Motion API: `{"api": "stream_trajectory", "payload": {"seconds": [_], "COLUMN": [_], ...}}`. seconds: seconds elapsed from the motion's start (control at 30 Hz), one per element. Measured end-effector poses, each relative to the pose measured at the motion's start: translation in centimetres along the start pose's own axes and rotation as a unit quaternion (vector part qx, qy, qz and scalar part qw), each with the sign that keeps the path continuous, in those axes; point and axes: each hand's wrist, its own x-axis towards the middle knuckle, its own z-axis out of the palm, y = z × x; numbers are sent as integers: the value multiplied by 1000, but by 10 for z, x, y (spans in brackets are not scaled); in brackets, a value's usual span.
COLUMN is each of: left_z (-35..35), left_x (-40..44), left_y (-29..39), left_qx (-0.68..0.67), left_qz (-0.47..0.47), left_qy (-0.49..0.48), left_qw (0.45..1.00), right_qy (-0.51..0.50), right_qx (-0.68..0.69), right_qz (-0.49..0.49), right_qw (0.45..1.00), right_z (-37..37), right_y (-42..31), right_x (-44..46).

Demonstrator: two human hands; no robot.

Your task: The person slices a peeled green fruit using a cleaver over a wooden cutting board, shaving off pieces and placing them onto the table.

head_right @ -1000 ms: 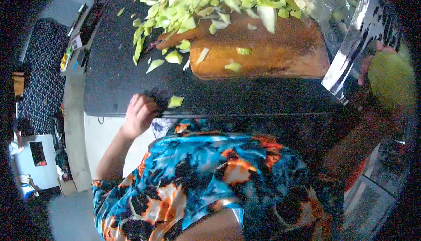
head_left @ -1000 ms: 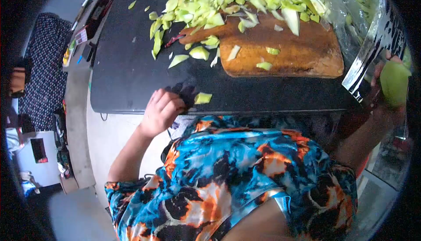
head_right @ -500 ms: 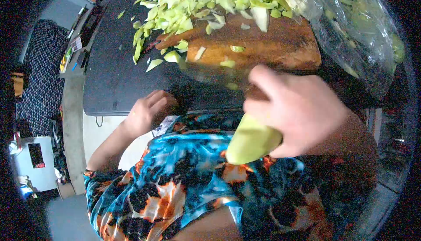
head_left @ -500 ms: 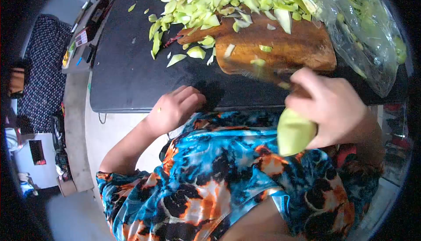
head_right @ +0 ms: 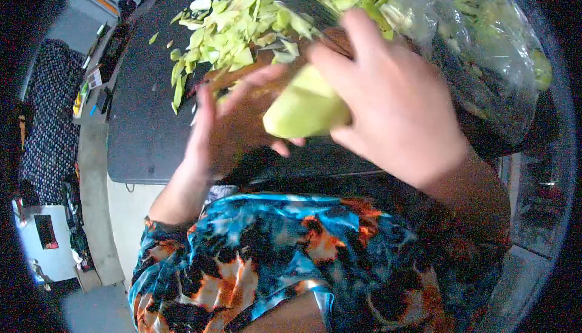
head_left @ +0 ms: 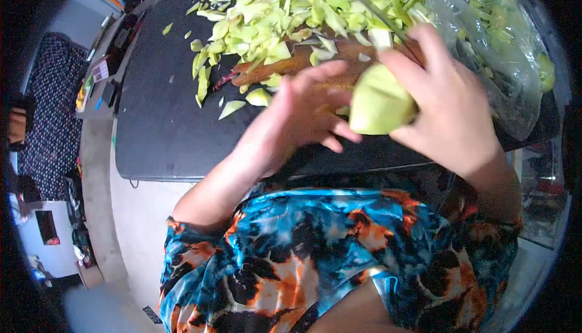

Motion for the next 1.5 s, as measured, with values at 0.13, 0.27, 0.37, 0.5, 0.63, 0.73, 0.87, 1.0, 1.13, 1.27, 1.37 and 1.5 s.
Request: {"api": "stream_trajectory", "payload": {"seconds": [0.13,0.27,0.37,0.5,0.63,0.73,0.87,1.0,1.13,1.27,1.37,1.5], "left_z": [-1,-33,-44,-86,-102,-96,-94,-92,-90,-78,-67,-64], "left_x": [4,-8,-17,-35,-48,-54,-54,-48,-35,-16,6,41], "left_y": [-11,-24,-13,-1,7,12,13,16,21,23,29,18], "left_qx": [-96,-220,-233,-274,-301,-309,-286,-272,-226,15,280,585], "left_qz": [-113,-71,12,109,165,167,164,160,145,122,152,281], "left_qy": [63,66,142,229,193,189,178,161,119,176,124,-10], "left_qw": [987,971,962,928,919,917,927,935,956,977,940,760], "right_qy": [-17,10,-27,-39,-58,-70,-56,-55,-113,-25,-43,-45], "right_qx": [11,190,158,69,30,2,-17,-12,59,200,270,346], "right_qz": [-76,-31,-42,-139,-207,-198,-188,-138,-9,50,182,174], "right_qw": [997,981,986,987,976,978,980,989,992,978,945,921], "right_z": [9,12,10,25,40,53,65,75,68,58,-1,-7], "right_y": [-10,2,17,4,-4,-4,5,39,77,114,74,74], "right_x": [15,3,-19,-44,-54,-52,-42,-3,63,100,87,46]}}
